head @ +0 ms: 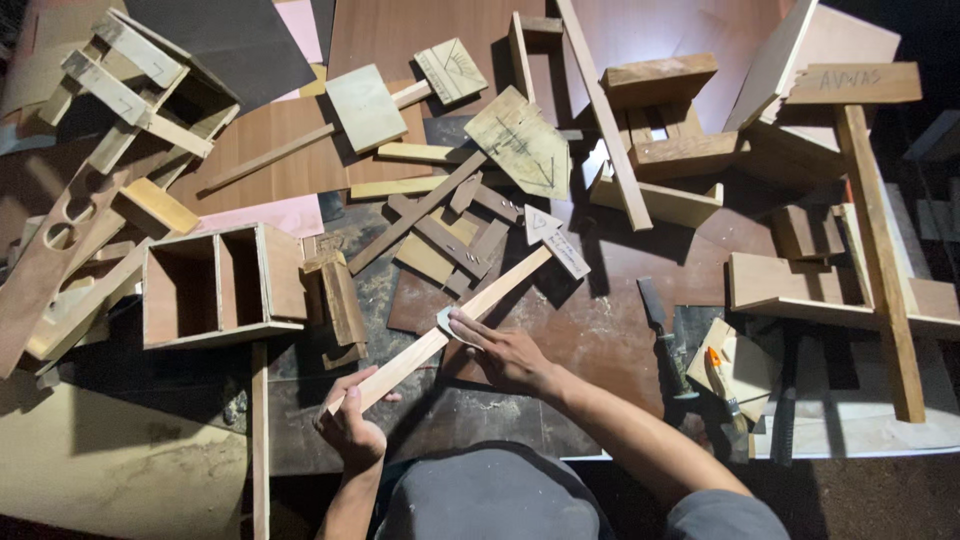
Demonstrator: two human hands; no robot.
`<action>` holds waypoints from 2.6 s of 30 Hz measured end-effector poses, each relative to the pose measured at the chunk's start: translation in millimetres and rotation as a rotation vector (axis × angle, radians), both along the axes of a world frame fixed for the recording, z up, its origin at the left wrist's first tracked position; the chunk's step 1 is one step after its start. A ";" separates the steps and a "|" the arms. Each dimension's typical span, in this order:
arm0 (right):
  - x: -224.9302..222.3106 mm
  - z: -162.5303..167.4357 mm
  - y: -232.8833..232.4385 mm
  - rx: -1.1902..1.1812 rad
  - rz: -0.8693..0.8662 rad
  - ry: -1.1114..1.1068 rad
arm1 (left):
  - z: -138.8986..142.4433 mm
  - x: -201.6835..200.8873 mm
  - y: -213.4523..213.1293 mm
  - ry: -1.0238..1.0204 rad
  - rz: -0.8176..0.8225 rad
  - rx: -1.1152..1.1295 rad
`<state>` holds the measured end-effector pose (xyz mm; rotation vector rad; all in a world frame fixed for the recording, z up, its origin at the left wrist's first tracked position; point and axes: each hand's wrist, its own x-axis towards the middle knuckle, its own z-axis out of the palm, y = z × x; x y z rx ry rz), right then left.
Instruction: The person holds small wooden cutout pieces on a cluttered workshop table and brushes dust off their surfaces with a brush, turning the pieces to clean different sides. They then wipe dust off a long wooden stick by hand and set it down among the other wooden pieces.
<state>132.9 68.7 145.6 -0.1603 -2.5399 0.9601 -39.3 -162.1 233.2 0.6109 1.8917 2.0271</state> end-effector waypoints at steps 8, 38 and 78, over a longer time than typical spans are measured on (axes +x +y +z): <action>19.0 -29.9 80.5 -0.081 -0.800 -0.232 | 3.0 8.9 -4.8 -0.039 -0.021 0.041; -2.0 -34.8 27.5 0.147 -0.249 -0.160 | -1.7 1.4 -7.7 -0.002 0.012 0.051; -0.7 -30.0 87.7 0.078 -0.494 -0.276 | -5.2 8.0 -8.5 -0.058 0.004 -0.010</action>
